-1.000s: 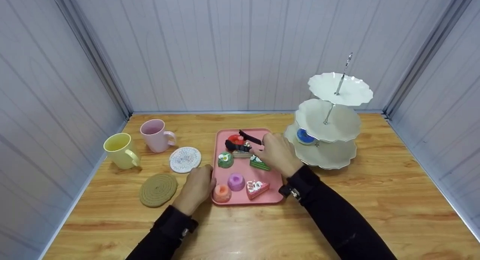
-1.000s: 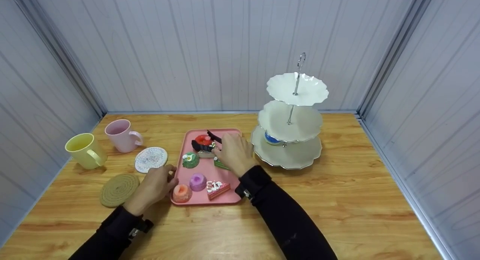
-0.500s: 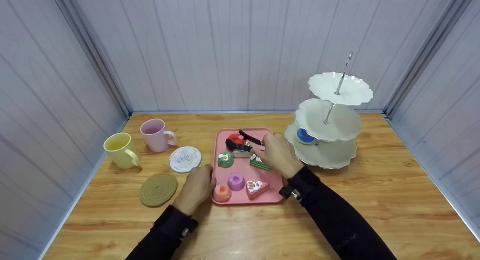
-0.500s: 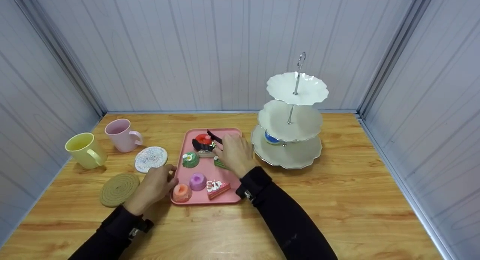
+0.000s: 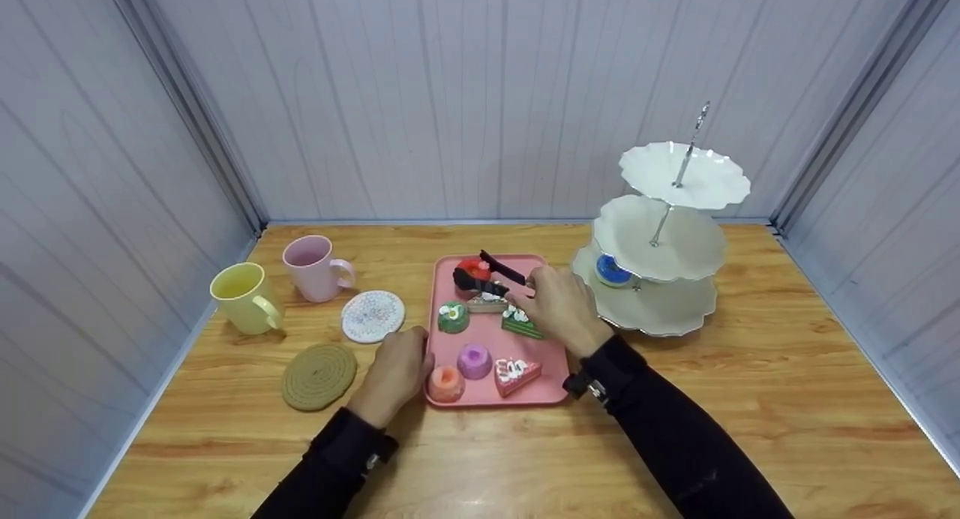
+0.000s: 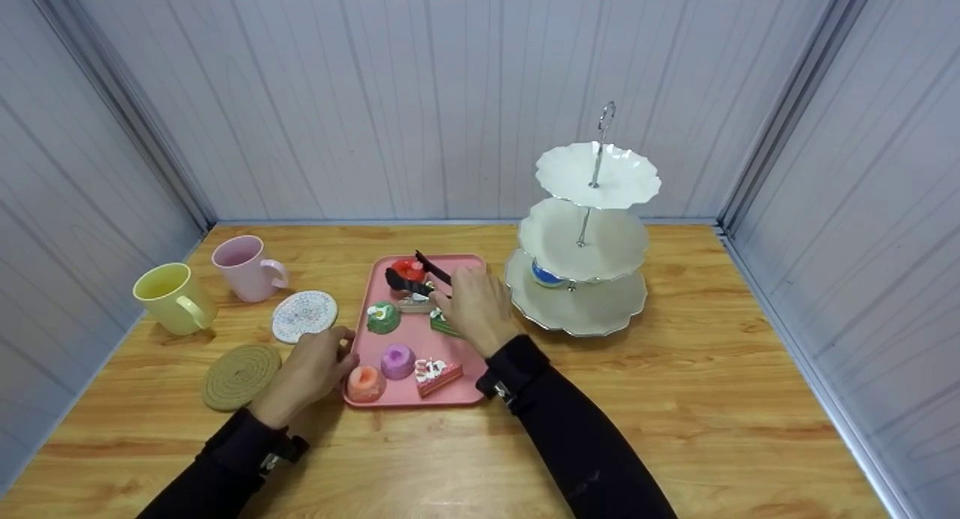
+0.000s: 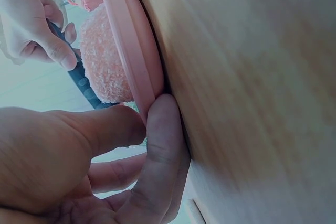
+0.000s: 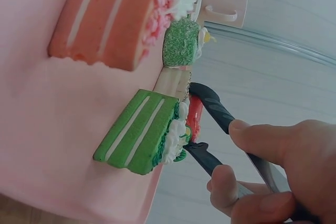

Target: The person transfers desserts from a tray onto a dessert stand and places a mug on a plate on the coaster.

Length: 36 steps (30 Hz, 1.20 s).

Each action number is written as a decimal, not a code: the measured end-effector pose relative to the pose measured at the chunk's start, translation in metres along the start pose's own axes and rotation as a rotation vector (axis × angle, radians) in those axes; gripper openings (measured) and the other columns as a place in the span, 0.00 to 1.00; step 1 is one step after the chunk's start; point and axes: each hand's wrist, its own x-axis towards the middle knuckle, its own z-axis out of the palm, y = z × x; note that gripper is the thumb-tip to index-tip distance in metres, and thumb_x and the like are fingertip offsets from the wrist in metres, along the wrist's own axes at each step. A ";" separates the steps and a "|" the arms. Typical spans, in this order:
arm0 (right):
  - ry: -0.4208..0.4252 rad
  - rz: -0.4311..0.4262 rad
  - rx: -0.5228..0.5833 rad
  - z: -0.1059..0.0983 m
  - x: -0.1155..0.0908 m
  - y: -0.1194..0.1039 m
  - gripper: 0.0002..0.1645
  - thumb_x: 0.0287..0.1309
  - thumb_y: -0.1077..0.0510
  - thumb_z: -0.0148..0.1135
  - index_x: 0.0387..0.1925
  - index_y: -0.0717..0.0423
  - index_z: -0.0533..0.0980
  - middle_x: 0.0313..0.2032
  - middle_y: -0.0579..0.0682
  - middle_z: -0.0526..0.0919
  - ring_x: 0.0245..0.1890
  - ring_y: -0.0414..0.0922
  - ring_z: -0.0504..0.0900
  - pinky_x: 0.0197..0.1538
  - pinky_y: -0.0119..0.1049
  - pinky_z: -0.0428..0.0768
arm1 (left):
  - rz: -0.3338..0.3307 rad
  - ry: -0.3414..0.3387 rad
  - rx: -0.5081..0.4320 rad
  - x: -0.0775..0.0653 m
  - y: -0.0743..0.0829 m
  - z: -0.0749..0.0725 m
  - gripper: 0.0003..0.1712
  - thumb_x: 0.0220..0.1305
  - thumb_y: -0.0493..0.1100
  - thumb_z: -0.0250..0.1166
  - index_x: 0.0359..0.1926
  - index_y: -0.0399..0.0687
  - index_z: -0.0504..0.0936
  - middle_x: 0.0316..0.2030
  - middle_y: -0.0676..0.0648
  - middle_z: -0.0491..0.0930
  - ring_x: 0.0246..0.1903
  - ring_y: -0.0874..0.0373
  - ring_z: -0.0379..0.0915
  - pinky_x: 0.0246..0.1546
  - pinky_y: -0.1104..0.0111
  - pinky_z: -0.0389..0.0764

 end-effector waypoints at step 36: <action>0.158 -0.111 0.033 -0.020 -0.036 0.034 0.23 0.63 0.38 0.75 0.32 0.54 0.85 0.17 0.39 0.62 0.18 0.39 0.66 0.20 0.34 0.58 | -0.049 -0.064 -0.018 -0.019 0.053 -0.055 0.03 0.63 0.33 0.70 0.36 0.36 0.83 0.33 0.34 0.87 0.39 0.35 0.86 0.40 0.45 0.85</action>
